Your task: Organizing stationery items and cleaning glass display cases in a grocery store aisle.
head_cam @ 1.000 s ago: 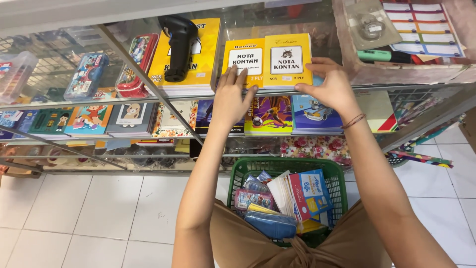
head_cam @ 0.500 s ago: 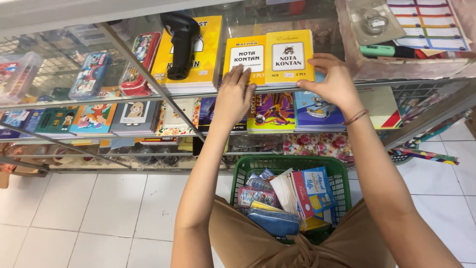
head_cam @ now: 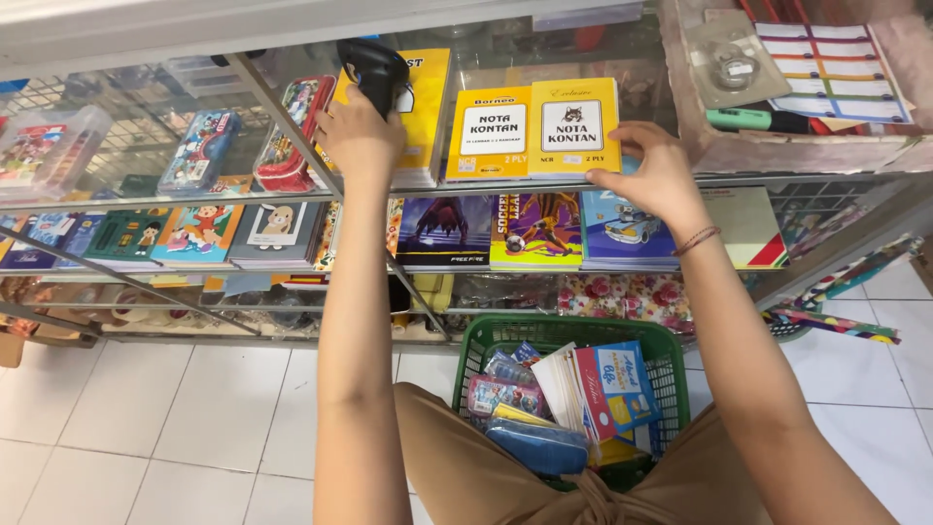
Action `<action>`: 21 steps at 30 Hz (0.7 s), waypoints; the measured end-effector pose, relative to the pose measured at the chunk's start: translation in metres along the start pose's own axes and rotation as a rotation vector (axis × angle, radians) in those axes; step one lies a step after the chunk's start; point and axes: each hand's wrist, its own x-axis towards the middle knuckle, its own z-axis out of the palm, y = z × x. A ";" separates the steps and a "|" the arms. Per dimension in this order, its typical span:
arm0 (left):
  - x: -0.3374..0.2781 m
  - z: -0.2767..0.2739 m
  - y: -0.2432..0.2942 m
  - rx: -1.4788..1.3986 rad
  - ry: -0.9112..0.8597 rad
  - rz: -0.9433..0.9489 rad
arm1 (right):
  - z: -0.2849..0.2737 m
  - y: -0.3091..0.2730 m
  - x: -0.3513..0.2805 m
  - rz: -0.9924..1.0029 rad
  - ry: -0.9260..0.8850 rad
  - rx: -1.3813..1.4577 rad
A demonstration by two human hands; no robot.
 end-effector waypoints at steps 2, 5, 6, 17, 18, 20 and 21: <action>0.005 0.014 -0.007 0.178 -0.161 -0.088 | 0.000 0.001 0.000 0.004 -0.001 0.001; -0.006 0.021 -0.010 0.195 -0.194 0.006 | 0.002 0.007 0.000 0.002 0.004 0.014; -0.014 0.014 -0.007 0.260 -0.121 0.155 | 0.003 0.010 0.001 -0.003 0.005 0.019; -0.145 -0.239 0.029 -0.011 0.172 0.699 | 0.001 0.003 0.004 -0.013 0.015 -0.012; -0.139 -0.247 0.022 -0.004 0.263 0.724 | 0.001 0.003 0.003 -0.020 0.013 -0.018; -0.115 -0.262 0.015 0.001 0.350 0.749 | 0.001 0.003 0.002 -0.022 0.010 -0.025; -0.096 -0.270 0.014 0.056 0.373 0.693 | 0.001 0.002 0.002 -0.022 0.011 -0.029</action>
